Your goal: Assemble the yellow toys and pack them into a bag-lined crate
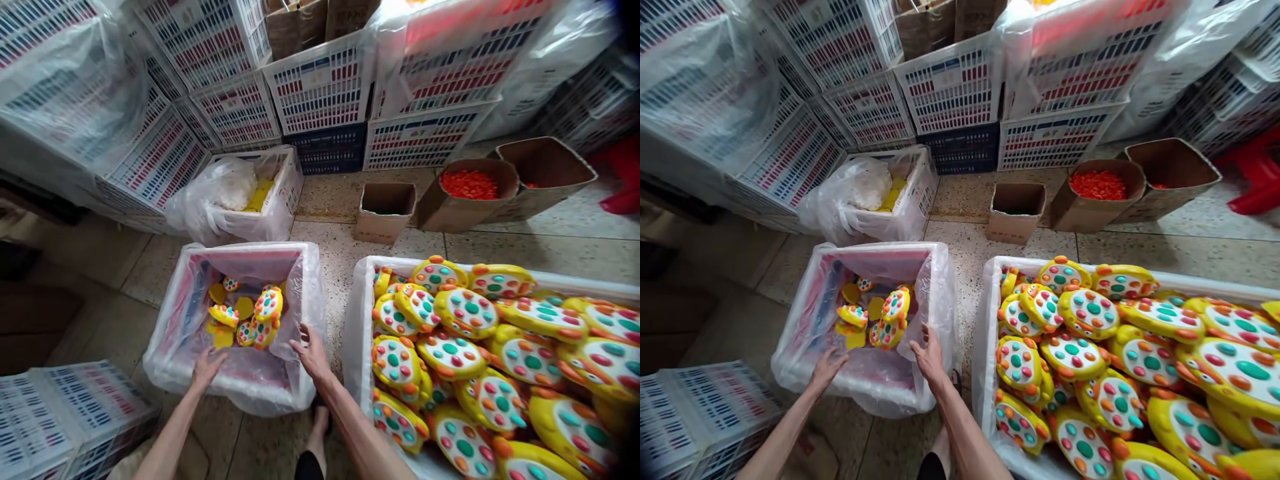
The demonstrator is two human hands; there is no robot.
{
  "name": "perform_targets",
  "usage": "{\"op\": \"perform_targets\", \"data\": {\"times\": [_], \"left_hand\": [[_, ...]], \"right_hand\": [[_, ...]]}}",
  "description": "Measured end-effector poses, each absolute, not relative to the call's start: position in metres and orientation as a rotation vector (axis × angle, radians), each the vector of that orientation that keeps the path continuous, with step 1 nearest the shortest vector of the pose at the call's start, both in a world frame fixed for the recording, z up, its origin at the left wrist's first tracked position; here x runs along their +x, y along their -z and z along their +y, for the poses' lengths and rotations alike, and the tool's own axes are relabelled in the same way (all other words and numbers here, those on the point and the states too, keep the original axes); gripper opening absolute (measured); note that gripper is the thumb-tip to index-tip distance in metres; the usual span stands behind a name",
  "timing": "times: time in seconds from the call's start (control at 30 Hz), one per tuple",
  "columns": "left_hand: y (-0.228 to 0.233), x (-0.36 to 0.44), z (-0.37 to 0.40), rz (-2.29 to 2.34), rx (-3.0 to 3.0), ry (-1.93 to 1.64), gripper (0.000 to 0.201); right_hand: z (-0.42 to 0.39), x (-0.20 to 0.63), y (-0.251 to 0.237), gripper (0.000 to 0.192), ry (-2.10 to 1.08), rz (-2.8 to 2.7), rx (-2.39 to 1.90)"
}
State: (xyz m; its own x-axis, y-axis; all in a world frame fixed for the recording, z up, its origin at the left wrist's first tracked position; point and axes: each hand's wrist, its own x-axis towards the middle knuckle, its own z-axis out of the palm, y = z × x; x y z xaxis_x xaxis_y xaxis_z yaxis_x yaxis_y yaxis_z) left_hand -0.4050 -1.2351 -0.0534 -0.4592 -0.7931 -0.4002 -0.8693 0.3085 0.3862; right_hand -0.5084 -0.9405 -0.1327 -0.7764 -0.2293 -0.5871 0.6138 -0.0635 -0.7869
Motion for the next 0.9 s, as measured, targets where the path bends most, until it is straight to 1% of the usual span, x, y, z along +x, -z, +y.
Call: {"op": "perform_targets", "data": {"times": [0.1,0.27,0.37,0.47,0.6,0.77,0.83,0.9], "left_hand": [[0.077,-0.389,-1.191,2.343,-1.326,-0.862,0.026],[0.108,-0.386,-1.07,2.279,-0.873,-0.963,0.019],[0.117,-0.411,-0.993,2.239,-0.626,-1.024,0.02],[0.128,-0.458,-0.914,2.204,-0.397,-1.095,0.019],[0.155,-0.536,-0.806,2.176,-0.173,-1.164,0.026],[0.183,-0.619,-0.694,2.293,-0.111,-1.076,0.032],[0.19,-0.65,-0.662,2.361,-0.1,-1.035,0.04],[0.196,-0.678,-0.638,2.429,-0.092,-1.007,0.052]], "right_hand": [[-0.884,-0.487,0.141,0.058,1.777,1.78,0.415],[-0.717,-0.443,0.153,0.043,1.588,1.901,0.584],[-0.617,-0.418,0.154,0.035,1.55,1.972,0.744],[-0.531,-0.403,0.153,0.029,1.585,2.046,0.896],[-0.432,-0.411,0.161,0.031,1.662,2.121,1.113],[-0.33,-0.45,0.181,0.041,1.79,2.124,1.322],[-0.296,-0.474,0.191,0.044,1.83,2.135,1.404],[-0.268,-0.498,0.203,0.043,1.853,2.157,1.485]]}}
